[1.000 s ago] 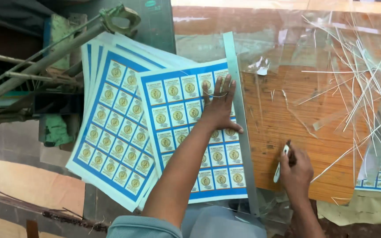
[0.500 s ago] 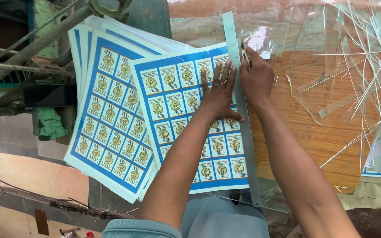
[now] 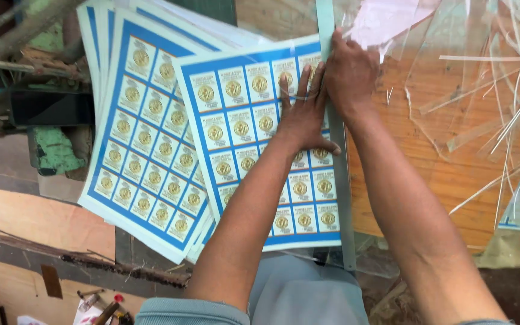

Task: Using a ruler and a box cutter to trim plastic/sticker sheets on a wooden workbench.

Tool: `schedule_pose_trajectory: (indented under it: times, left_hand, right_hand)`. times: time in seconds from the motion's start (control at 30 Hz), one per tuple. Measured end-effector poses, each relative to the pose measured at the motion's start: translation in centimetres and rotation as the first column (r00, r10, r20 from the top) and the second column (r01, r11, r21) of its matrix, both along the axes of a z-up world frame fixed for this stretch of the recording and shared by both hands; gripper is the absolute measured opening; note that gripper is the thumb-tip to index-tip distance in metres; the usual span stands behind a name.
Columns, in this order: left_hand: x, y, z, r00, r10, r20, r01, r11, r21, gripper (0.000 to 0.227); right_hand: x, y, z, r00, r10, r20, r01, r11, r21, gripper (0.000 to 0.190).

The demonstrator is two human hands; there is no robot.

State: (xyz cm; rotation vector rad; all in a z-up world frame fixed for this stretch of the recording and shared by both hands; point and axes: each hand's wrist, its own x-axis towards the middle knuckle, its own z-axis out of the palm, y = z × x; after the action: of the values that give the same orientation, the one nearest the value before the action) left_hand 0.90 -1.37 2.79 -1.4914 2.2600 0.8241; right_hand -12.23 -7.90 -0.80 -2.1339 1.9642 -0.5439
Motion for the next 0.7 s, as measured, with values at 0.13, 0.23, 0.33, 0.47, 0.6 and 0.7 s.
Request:
schedule_pose_trajectory:
  times: [0.13, 0.23, 0.33, 0.47, 0.6, 0.7]
  left_hand:
    - [-0.2, 0.1, -0.5, 1.000, -0.001, -0.004, 0.001, 1.000, -0.030, 0.171]
    - [-0.4, 0.1, -0.5, 1.000, -0.004, 0.019, 0.004, 1.000, -0.026, 0.171]
    - [-0.4, 0.2, -0.6, 0.999, -0.004, 0.043, 0.006, 0.999, -0.051, 0.172]
    - [-0.7, 0.1, -0.4, 0.997, 0.007, 0.072, -0.004, 0.999, -0.037, 0.171]
    - [-1.0, 0.2, 0.0, 0.996, 0.014, 0.087, -0.007, 0.997, -0.071, 0.171]
    - [-1.2, 0.2, 0.1, 0.993, 0.020, 0.115, -0.011, 0.997, -0.081, 0.174]
  right_hand:
    - [-0.4, -0.7, -0.5, 0.991, 0.113, -0.067, -0.115, 0.993, -0.025, 0.042]
    - [-0.8, -0.8, -0.8, 0.983, 0.153, -0.102, -0.157, 0.987, -0.033, 0.035]
    - [-0.8, -0.4, -1.0, 0.981, 0.159, -0.112, -0.163, 0.986, -0.035, 0.027]
    - [-1.0, 0.8, -0.9, 0.986, 0.146, -0.086, -0.150, 0.988, -0.043, 0.030]
    - [-1.0, 3.7, 0.9, 0.990, 0.133, -0.052, -0.132, 0.991, 0.004, 0.036]
    - [-1.3, 6.1, 1.2, 0.991, 0.127, -0.047, -0.125, 0.991, 0.043, 0.036]
